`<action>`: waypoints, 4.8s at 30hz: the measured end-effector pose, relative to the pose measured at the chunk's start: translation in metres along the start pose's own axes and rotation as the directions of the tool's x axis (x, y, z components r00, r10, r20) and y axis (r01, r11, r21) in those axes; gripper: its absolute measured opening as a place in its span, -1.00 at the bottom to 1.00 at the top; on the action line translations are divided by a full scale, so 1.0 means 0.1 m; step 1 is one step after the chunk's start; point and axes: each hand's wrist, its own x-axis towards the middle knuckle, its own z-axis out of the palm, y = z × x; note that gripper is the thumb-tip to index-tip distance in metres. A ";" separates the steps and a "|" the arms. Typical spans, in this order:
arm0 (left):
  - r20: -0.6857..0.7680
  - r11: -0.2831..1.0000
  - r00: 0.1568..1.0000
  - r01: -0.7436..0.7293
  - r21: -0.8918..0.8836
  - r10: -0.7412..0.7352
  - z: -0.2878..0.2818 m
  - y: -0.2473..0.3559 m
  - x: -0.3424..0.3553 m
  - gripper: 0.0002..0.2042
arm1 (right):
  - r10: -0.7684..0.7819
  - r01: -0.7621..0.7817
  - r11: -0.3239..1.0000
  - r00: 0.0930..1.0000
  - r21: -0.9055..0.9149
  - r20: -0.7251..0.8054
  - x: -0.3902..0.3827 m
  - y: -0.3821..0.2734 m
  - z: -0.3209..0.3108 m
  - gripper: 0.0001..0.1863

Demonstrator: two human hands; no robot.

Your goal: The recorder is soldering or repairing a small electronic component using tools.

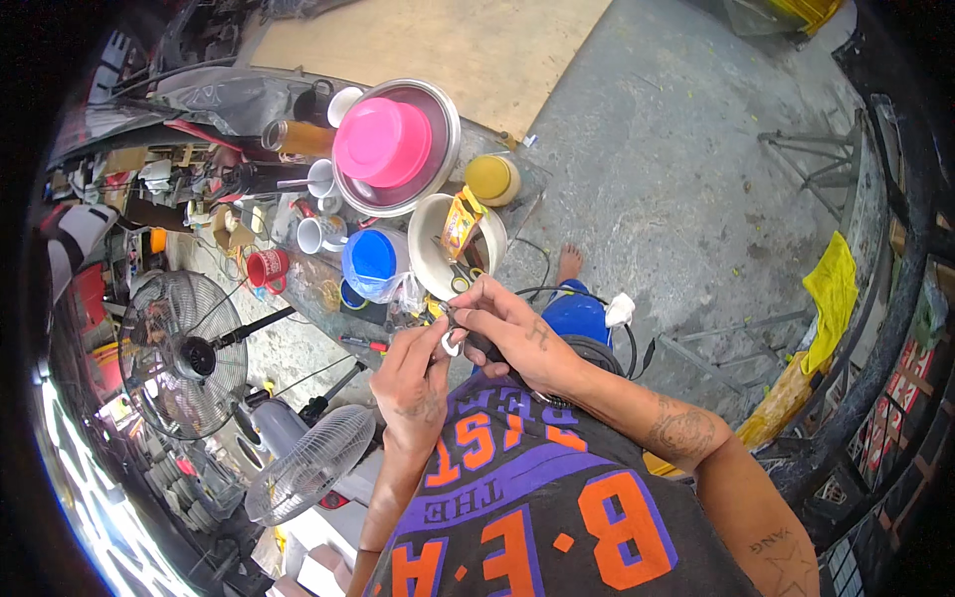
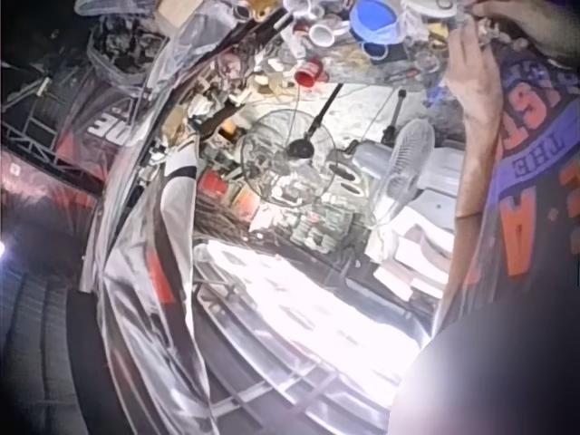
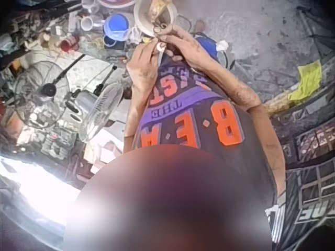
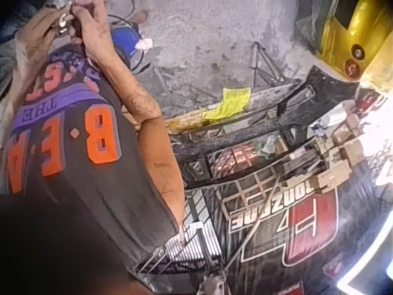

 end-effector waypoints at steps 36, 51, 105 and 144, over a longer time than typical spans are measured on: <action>-0.028 0.723 0.992 -0.108 -0.682 0.122 -0.86 -0.81 -0.98 -0.76 | 0.317 0.243 0.650 0.774 -0.720 0.548 0.26 0.38 0.64 -0.58; 0.175 0.799 0.976 0.004 -0.601 0.127 -0.59 -1.08 -1.22 -0.83 | 0.513 -0.093 0.475 0.837 -0.875 0.190 0.28 0.62 0.64 -0.78; -0.062 0.555 0.974 -0.176 -0.813 0.217 -1.06 -1.16 -1.35 -0.70 | 0.328 0.175 0.878 0.457 -0.445 0.827 0.71 1.12 0.82 -0.77; -0.054 0.637 0.974 -0.186 -0.748 0.222 -0.96 -0.99 -1.23 -0.68 | 0.267 0.278 0.869 0.433 -0.409 0.861 0.61 1.03 0.74 -0.71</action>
